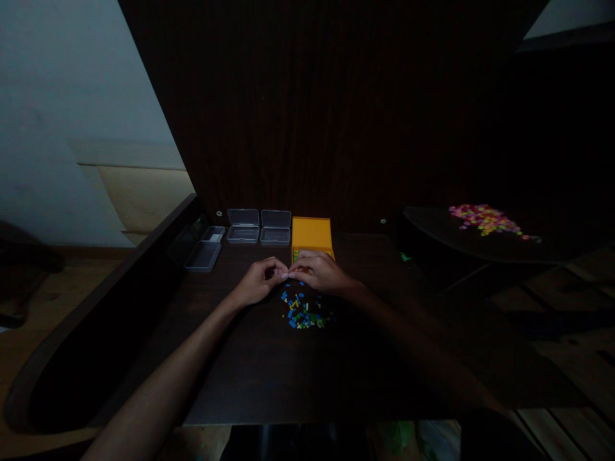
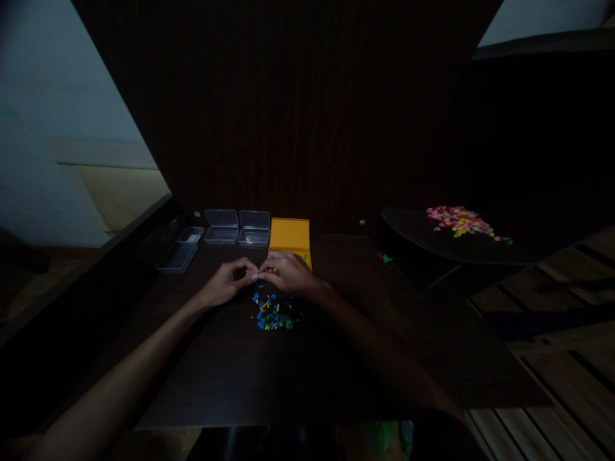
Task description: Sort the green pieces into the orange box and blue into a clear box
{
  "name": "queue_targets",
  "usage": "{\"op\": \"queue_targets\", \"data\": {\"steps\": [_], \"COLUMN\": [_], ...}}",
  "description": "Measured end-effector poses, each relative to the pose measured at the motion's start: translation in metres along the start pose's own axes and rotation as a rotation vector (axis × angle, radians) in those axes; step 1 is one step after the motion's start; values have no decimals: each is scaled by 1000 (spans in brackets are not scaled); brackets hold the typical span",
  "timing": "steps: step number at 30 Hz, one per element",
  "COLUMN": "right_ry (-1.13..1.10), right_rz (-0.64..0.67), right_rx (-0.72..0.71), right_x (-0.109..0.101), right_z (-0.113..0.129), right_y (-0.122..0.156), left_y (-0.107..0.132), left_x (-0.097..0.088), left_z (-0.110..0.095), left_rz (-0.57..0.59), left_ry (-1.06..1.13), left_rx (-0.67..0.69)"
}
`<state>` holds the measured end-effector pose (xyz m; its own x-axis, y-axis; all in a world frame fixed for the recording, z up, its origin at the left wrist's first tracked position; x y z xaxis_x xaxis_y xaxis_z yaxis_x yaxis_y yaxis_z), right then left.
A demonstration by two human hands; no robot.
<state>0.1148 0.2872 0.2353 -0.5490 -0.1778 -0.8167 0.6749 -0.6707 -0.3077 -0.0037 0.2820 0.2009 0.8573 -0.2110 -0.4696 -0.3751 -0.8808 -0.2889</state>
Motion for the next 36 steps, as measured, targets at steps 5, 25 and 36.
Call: {"op": "queue_targets", "data": {"steps": [5, 25, 36], "right_ry": [-38, 135, 215], "right_rz": [-57, -268, 6], "right_rx": [-42, -37, 180], "right_x": [-3, -14, 9], "right_z": [1, -14, -61], "right_y": [0, 3, -10], "left_y": [0, 2, 2], "left_x": [5, 15, -5], "left_z": [10, 24, 28], "left_rz": [-27, -218, -284], "left_ry": [182, 802, 408], "left_rx": [-71, -300, -273]}}
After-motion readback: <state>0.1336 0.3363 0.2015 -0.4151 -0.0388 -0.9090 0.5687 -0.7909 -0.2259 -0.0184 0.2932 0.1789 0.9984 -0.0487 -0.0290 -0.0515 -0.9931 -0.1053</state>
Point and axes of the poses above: each hand's wrist, its own y-axis away from the middle knuckle, its own x-axis out of the palm, z = x × y, the point moved 8 cm from there along -y, towards the middle knuckle, and after that the axes turned 4 degrees about x, right-handed, at the moved point
